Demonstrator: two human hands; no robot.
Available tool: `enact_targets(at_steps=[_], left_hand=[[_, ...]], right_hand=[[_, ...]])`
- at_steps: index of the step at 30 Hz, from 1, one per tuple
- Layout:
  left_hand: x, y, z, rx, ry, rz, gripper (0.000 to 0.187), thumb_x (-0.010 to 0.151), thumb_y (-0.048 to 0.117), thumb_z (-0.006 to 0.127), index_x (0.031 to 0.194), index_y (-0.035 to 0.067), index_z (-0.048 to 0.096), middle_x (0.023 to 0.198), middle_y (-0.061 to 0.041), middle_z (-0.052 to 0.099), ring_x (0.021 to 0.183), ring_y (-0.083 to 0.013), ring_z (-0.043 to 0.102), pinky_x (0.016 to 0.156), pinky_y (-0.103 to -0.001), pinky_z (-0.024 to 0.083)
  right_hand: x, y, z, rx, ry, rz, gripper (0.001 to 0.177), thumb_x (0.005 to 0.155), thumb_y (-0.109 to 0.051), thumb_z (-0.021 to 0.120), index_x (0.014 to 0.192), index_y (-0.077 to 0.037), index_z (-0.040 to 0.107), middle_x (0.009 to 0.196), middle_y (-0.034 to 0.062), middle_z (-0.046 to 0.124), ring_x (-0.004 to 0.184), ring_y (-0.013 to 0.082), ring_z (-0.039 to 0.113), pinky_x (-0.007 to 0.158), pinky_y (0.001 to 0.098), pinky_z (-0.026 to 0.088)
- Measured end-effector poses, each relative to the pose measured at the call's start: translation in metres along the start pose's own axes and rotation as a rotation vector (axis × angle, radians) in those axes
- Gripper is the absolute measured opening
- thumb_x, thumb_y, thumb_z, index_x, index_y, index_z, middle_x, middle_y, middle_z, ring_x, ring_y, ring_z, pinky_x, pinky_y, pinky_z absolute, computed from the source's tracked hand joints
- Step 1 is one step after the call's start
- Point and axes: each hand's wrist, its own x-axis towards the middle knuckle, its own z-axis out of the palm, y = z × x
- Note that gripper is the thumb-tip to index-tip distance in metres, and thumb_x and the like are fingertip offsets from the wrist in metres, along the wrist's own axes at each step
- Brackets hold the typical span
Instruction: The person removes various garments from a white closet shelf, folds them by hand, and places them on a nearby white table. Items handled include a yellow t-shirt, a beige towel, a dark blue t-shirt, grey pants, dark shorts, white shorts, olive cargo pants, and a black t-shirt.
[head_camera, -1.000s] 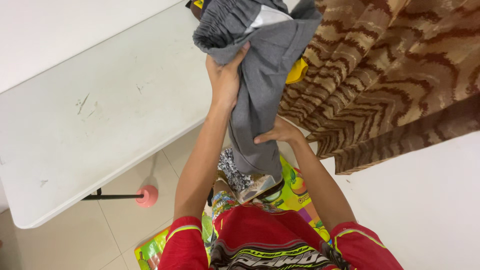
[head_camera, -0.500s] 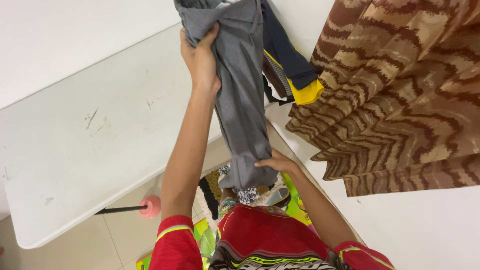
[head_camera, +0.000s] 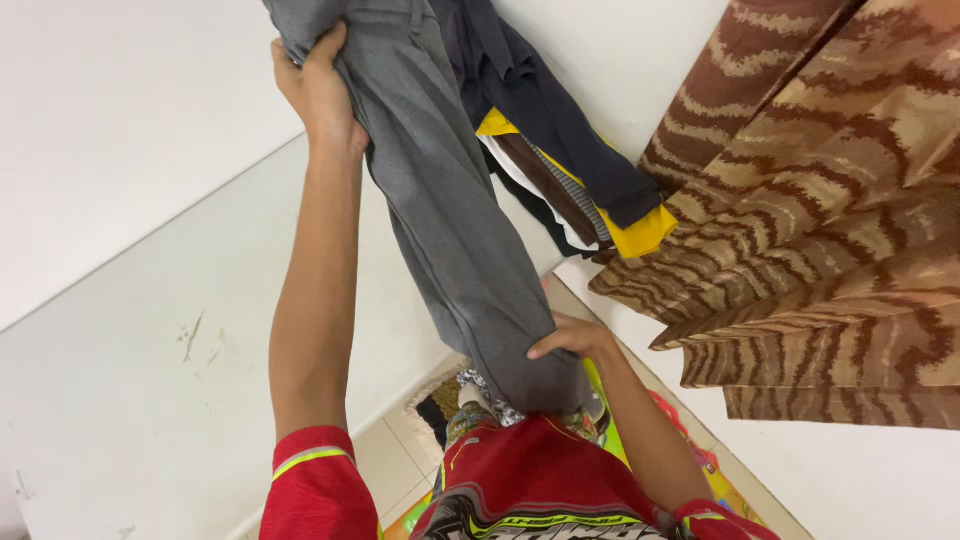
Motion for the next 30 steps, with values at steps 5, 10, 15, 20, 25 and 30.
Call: enact_targets(at_steps=[5, 10, 15, 20, 25, 30], left_hand=[[0.07, -0.015, -0.018, -0.052, -0.013, 0.027, 0.03, 0.089, 0.001, 0.073, 0.108, 0.002, 0.05, 0.109, -0.017, 0.06, 0.105, -0.0272, 0.058, 0.097, -0.046, 0.05], [0.122, -0.068, -0.052, 0.241, -0.131, -0.107, 0.039, 0.092, 0.008, 0.072, 0.123, 0.001, 0.049, 0.125, -0.019, 0.063, 0.118, -0.0286, 0.061, 0.106, -0.042, 0.048], [0.156, -0.15, -0.108, 0.514, -0.037, -0.253, 0.058, 0.088, 0.007, 0.075, 0.138, -0.001, 0.046, 0.136, -0.019, 0.062, 0.125, -0.0296, 0.062, 0.108, -0.039, 0.047], [0.159, -0.224, -0.177, 0.479, 0.001, -0.273, 0.063, 0.084, 0.008, 0.075, 0.14, -0.002, 0.048, 0.137, -0.022, 0.064, 0.125, -0.0317, 0.063, 0.106, -0.039, 0.049], [0.123, -0.249, -0.205, 1.019, -0.082, -0.421, 0.113, 0.084, 0.036, 0.09, 0.158, 0.006, 0.01, 0.157, -0.034, 0.025, 0.143, -0.0467, 0.038, 0.116, -0.057, 0.034], [0.042, -0.267, -0.187, 1.527, -0.301, -0.386, 0.116, 0.08, 0.058, 0.08, 0.166, 0.04, 0.006, 0.167, -0.027, -0.02, 0.148, -0.0666, 0.002, 0.108, -0.083, 0.022]], right_hand=[[0.006, -0.026, -0.037, 0.057, 0.315, 0.025, 0.097, 0.069, -0.018, 0.084, 0.153, 0.009, 0.042, 0.149, 0.0265, 0.056, 0.141, 0.0362, 0.05, 0.119, 0.0405, 0.035], [-0.002, -0.083, -0.04, -0.255, 0.796, -0.166, 0.106, 0.07, -0.018, 0.087, 0.156, 0.001, 0.027, 0.149, 0.0221, 0.048, 0.136, 0.032, 0.05, 0.112, 0.0425, 0.041], [0.015, -0.113, -0.013, -0.437, 0.904, -0.349, 0.098, 0.072, -0.015, 0.083, 0.156, -0.012, 0.033, 0.143, 0.0235, 0.055, 0.129, 0.0338, 0.058, 0.106, 0.0405, 0.046], [0.061, -0.102, 0.002, -0.666, 0.837, -0.222, 0.084, 0.079, -0.017, 0.082, 0.153, -0.027, 0.045, 0.142, 0.0214, 0.056, 0.125, 0.0382, 0.06, 0.103, 0.0431, 0.049], [0.102, -0.079, 0.012, -0.68, 0.86, 0.125, 0.078, 0.081, -0.024, 0.076, 0.151, -0.04, 0.044, 0.142, 0.0176, 0.05, 0.1, 0.038, 0.07, 0.095, 0.0471, 0.054], [0.125, -0.067, 0.009, -0.849, 0.834, 0.174, 0.082, 0.08, -0.027, 0.079, 0.152, -0.038, 0.042, 0.137, 0.0206, 0.045, 0.101, 0.0434, 0.065, 0.086, 0.0511, 0.056]])
